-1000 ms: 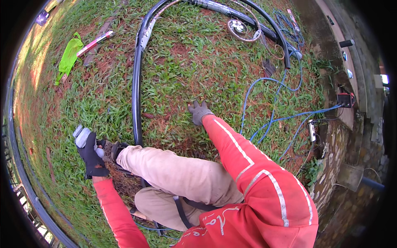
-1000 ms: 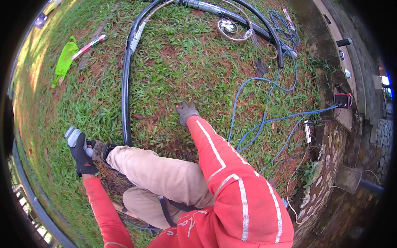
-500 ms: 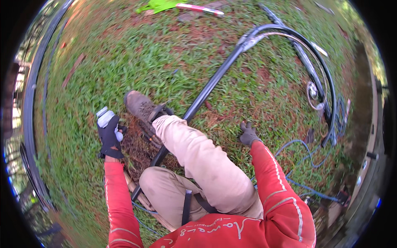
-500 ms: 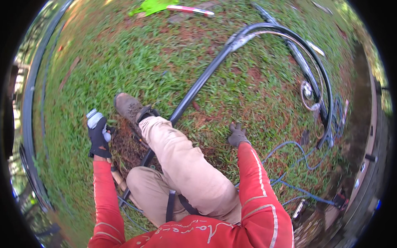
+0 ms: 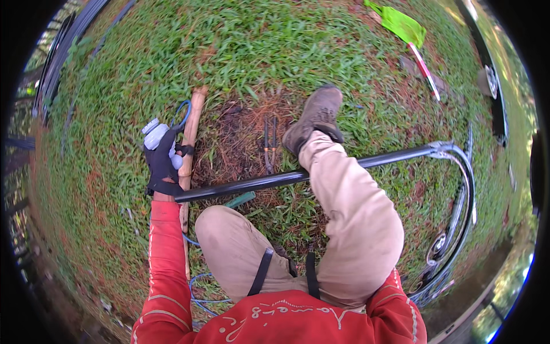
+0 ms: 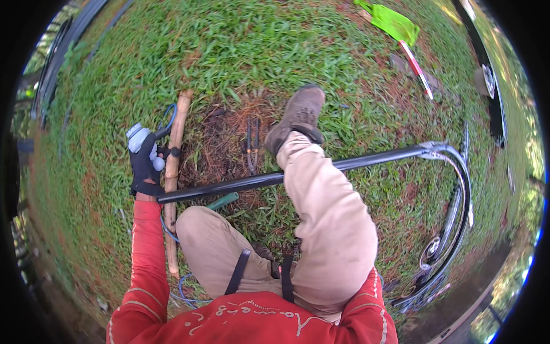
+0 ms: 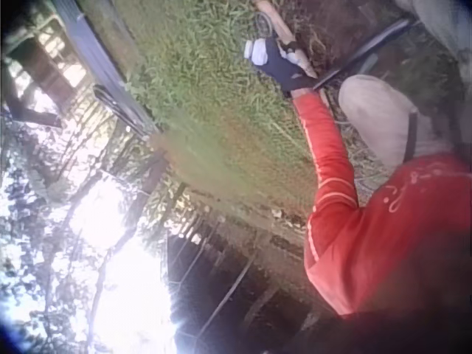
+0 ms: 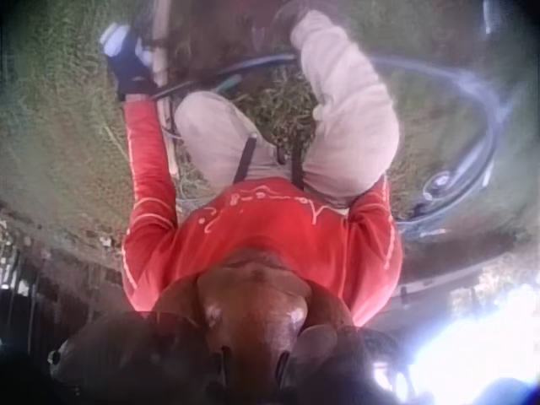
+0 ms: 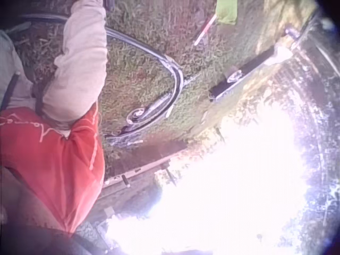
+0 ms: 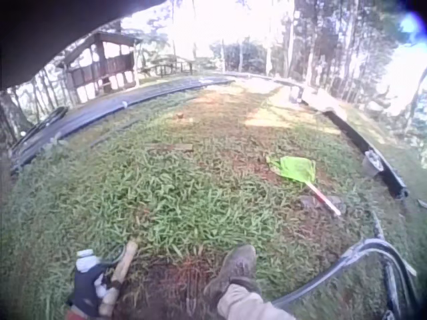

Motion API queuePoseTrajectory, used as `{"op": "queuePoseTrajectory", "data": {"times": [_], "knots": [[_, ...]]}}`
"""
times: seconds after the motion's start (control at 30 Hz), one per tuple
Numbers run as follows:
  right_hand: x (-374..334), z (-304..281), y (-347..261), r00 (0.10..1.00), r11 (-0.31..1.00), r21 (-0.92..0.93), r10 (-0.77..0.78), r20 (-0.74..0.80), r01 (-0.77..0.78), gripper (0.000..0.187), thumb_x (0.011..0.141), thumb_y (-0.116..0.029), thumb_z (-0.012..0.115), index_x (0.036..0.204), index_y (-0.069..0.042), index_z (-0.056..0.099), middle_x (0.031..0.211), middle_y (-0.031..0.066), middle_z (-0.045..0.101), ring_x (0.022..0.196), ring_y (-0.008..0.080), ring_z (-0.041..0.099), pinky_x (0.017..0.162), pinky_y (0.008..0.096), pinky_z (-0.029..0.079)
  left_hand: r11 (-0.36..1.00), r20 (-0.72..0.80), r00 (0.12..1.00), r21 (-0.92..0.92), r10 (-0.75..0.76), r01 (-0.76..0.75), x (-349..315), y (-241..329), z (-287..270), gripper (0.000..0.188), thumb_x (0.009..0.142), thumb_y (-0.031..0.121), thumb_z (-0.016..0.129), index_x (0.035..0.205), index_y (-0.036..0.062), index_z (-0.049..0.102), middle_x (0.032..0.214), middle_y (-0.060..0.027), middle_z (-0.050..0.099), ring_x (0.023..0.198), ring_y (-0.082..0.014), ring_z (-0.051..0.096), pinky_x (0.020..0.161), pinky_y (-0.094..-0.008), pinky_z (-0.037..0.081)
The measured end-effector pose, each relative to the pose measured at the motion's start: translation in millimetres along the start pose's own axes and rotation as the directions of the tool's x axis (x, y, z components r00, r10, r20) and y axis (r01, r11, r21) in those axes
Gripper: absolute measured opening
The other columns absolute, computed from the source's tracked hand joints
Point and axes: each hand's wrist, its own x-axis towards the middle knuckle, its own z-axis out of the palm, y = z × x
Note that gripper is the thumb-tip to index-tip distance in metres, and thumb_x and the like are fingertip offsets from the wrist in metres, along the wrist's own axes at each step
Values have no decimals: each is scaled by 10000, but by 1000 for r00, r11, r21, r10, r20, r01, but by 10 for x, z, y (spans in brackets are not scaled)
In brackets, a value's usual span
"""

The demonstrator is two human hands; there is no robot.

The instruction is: The person attaches a metal cap to a black pole using pliers to tighten the connection.

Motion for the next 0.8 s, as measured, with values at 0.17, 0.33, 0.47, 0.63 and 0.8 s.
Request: {"op": "queuePoseTrajectory", "data": {"times": [0.17,0.33,0.47,0.63,0.8], "knots": [[394,-730,-570,996,986,-153,-63,70,73,753,951,-402,805,1586,-81,560,1600,345,482,1465,510,553,1239,517,478,999,-267,962,1,-46,48,-276,-78,-539,467,972,200,868,1401,139,695,1053,-8,735,711,-142,675,565,-303,554],[807,-1521,-972,980,895,-428,-44,193,124,616,980,-410,761,1481,-66,661,1478,343,597,1365,499,641,1172,532,535,997,-275,958,-36,-78,71,-320,-265,-879,431,976,215,882,1360,132,706,1031,-23,747,722,-159,714,552,-303,557],[1340,-2405,-1666,972,626,-765,48,228,149,535,1004,-416,725,1397,-54,741,1380,342,690,1285,490,711,1119,544,581,998,-201,977,-30,-69,64,-160,-327,-945,424,962,190,900,1333,121,706,1025,-27,752,715,-149,701,546,-306,555],[1601,-2809,-4121,828,522,-809,-556,-81,271,380,956,-360,733,1066,-10,835,1162,289,818,1136,480,789,998,592,624,992,-188,975,11,-122,126,-238,-775,-735,466,927,151,934,1308,70,678,1023,-44,748,719,-127,689,535,-299,561],[448,-1467,-5952,345,118,-570,-886,309,813,291,929,-201,795,1207,-126,836,1198,179,808,1182,395,765,1055,508,610,981,-165,968,-12,-191,191,-694,-1170,-591,500,923,154,928,1323,57,645,1012,-45,736,763,-132,708,572,-294,602]]}}
